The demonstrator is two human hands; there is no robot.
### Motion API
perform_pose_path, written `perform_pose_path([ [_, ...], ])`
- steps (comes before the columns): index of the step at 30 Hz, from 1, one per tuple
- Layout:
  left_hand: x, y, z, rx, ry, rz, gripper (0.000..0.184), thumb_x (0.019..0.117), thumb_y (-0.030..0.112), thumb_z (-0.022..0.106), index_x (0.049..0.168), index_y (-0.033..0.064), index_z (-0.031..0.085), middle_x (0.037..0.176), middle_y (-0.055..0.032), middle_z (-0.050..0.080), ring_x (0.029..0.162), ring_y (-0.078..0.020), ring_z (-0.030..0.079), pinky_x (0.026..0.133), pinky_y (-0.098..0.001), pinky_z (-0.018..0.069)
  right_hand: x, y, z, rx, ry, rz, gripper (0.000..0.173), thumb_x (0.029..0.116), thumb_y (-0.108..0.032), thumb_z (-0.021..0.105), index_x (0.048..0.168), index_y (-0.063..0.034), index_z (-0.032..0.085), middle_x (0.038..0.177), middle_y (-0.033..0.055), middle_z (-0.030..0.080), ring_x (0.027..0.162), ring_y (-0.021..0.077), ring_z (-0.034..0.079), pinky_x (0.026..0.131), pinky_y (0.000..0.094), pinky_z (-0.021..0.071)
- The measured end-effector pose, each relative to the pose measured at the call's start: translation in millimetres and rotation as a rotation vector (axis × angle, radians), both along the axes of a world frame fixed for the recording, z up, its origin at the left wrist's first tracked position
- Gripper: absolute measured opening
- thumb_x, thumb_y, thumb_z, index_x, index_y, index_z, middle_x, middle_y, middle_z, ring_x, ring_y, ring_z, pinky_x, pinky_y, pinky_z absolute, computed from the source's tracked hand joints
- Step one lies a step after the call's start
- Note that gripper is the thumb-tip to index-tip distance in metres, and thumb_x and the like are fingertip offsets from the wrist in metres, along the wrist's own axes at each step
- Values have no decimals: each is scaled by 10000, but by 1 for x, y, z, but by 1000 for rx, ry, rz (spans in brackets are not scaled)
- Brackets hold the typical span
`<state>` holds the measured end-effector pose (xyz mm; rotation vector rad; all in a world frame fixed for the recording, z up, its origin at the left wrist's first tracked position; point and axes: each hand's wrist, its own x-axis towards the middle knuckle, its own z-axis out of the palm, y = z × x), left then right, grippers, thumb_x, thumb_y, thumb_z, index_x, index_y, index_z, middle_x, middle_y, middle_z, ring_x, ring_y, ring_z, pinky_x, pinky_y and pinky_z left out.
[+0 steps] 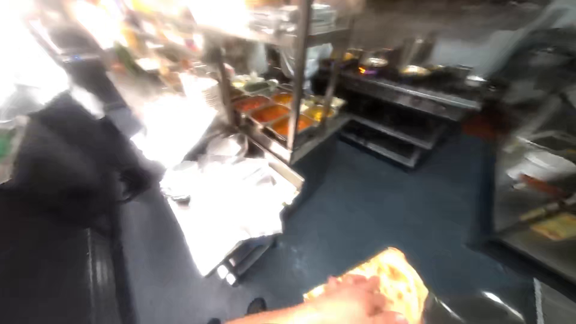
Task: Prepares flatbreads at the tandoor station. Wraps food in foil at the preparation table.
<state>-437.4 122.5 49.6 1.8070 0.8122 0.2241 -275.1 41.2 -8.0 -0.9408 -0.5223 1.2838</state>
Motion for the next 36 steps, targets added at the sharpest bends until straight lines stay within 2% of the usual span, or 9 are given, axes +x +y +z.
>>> perform_pose_path([
  [3,-99,62,3,110,-70,396,439,1056,433,518,1322,126,687,1265,-88,712,1189,-217,668,1052,-492,516,-69,82,19,-143,-95,116,530,842,86,562,1346,20,413,1081,155,692,939,235,729,806,446,642],
  [7,-215,111,-57,315,136,1013,360,1013,246,526,1290,74,679,1169,-95,726,1074,-203,699,963,-417,567,-136,195,1,-218,-247,299,752,845,73,572,1540,-65,319,1190,200,681,949,288,739,746,469,651],
  [14,-305,73,-205,304,752,638,681,818,123,732,1473,152,545,1510,-174,520,1429,-421,435,1111,-660,367,-252,374,-6,-140,-847,1051,565,957,-23,650,1486,-164,508,1260,151,676,1048,274,698,889,483,590],
  [17,-316,70,-238,743,787,670,381,850,85,713,1229,128,714,1219,-142,707,1152,-367,669,919,-595,538,-320,426,-33,28,-1131,1380,601,932,-47,704,1481,-176,494,1261,196,670,1061,335,694,913,559,564],
  [19,-321,77,-242,927,795,661,170,885,88,660,1017,147,750,1015,-80,726,969,-297,701,812,-509,571,-357,445,-69,151,-1187,1585,509,937,-60,708,1402,-99,504,1168,206,680,994,333,696,874,548,565],
  [21,-325,80,-233,944,801,665,162,905,79,632,994,152,746,1000,-71,728,960,-292,701,821,-505,570,-385,456,-112,321,-1274,1721,424,948,-92,702,1348,-55,566,1182,222,680,1058,366,677,938,586,528],
  [28,-336,136,-200,878,839,725,191,986,88,540,1020,106,726,1182,-79,737,1143,-285,692,936,-521,557,-384,443,-159,528,-1610,1649,471,972,-230,645,1431,-146,584,1405,186,559,1338,393,501,1059,627,427],
  [32,-347,208,-189,321,865,562,267,1046,130,476,1156,68,712,1251,-115,695,1242,-313,619,1043,-528,472,-374,443,-137,528,-1594,1560,632,928,-206,719,1522,-204,506,1395,168,578,1290,384,543,1048,609,459],
  [36,-360,225,-180,58,863,484,305,980,171,588,1241,64,705,1318,-165,664,1289,-394,574,1093,-594,434,-347,360,-49,562,-1474,1168,287,918,-97,664,1191,-68,746,1176,151,727,1120,310,691,957,487,568],
])
